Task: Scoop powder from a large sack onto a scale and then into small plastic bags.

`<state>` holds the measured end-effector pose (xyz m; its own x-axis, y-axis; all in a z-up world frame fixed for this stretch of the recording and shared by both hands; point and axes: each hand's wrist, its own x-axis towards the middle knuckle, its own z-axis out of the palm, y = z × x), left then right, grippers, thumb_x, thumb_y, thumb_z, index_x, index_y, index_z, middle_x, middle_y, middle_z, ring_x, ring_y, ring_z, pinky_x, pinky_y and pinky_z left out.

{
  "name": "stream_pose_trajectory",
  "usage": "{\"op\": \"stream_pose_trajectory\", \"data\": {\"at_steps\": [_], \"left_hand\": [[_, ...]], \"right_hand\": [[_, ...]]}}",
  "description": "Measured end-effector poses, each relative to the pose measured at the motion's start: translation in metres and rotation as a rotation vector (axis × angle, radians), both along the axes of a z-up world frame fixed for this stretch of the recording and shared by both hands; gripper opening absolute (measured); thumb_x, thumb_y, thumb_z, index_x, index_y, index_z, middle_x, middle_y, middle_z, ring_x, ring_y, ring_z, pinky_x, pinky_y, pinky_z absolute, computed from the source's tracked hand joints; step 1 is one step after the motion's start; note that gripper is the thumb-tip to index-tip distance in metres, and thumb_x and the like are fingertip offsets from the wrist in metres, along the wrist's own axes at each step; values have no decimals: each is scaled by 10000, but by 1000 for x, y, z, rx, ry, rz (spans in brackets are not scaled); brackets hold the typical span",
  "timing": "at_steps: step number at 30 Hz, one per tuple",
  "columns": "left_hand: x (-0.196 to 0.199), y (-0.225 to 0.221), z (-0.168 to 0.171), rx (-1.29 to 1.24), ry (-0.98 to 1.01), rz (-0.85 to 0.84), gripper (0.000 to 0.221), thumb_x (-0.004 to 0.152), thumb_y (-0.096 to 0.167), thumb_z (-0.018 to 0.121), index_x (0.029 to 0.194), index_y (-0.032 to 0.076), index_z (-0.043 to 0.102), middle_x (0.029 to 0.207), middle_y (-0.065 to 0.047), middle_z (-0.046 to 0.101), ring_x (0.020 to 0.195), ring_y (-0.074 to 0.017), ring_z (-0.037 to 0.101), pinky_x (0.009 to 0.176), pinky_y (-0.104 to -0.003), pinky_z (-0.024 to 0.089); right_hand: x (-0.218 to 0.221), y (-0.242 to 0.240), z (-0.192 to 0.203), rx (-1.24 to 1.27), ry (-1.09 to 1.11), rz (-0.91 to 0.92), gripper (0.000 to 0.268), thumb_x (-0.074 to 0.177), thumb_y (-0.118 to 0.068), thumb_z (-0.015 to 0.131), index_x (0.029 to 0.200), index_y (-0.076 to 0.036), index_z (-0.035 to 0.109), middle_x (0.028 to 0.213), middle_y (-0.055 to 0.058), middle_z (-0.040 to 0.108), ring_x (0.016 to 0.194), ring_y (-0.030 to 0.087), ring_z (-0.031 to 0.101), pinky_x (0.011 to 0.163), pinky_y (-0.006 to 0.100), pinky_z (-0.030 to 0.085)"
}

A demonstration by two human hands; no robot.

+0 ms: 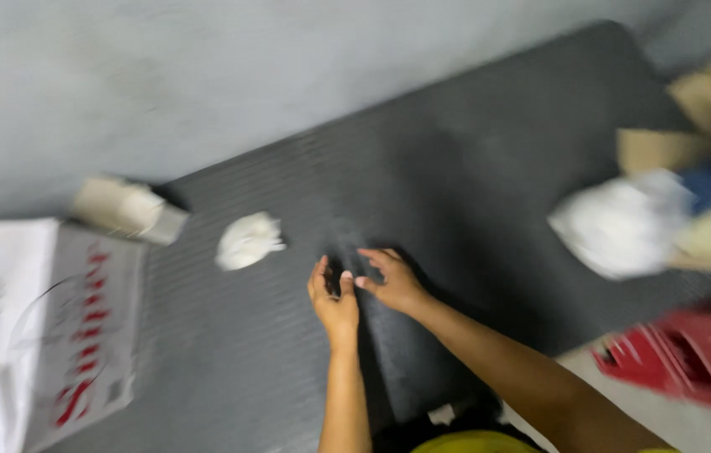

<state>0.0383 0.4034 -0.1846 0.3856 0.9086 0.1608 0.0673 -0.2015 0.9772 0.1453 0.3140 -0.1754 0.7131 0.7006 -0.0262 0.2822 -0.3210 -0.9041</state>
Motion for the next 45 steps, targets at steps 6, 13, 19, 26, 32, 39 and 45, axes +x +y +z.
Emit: {"op": "stream_pose_trajectory", "data": {"at_steps": [6,13,19,26,32,39,45], "left_hand": [[46,-100,51,116,105,-163,499,894,91,733,1380,83,618,1386,-139,593,1164,-251,624,977,-362,490],[79,-239,90,228,12,-310,447,900,89,722,1340,79,645,1411,-152,594,1191,-261,637,971,-356,498],[107,-354,105,332,-107,-527,387,902,70,718,1285,42,673,1356,-175,623,1250,-300,615,1042,-390,508],[134,-431,119,279,-72,-729,331,917,61,686,1246,25,694,1263,-192,681,1149,-315,686,1007,-379,534],[175,-439,90,274,-15,-767,338,909,59,690,1244,16,688,1209,-199,708,1127,-319,695,987,-379,535],[246,-405,60,364,130,-737,367,899,0,619,1259,5,688,1279,-229,687,1197,-387,653,1039,-426,509],[323,-369,27,687,567,-822,420,853,107,677,1260,5,669,1576,-298,339,1428,-461,341,1124,-446,380]], "right_hand": [[20,-120,56,105,-106,-129,642,813,-161,823,1410,-140,587,1422,121,557,1224,256,627,937,375,569],[30,-274,80,204,-145,-272,624,823,-134,818,1404,-128,590,1404,125,575,1195,262,648,953,392,557],[41,-394,96,267,-216,-403,586,832,-96,778,1389,-123,598,1340,112,624,1177,244,670,923,382,565],[54,-471,91,252,-272,-512,573,831,-43,731,1386,-88,596,1303,126,638,1176,257,672,936,372,562],[85,-471,81,131,-398,-511,554,864,-2,665,1407,-48,569,1315,171,632,1209,354,637,989,395,527],[136,-453,89,1,-456,-370,654,797,31,658,1434,-9,516,1436,230,540,1297,405,547,1063,419,468],[151,-459,82,-108,-406,-260,629,841,-101,756,1430,-58,540,1486,206,487,1344,407,503,1107,436,429]]}}
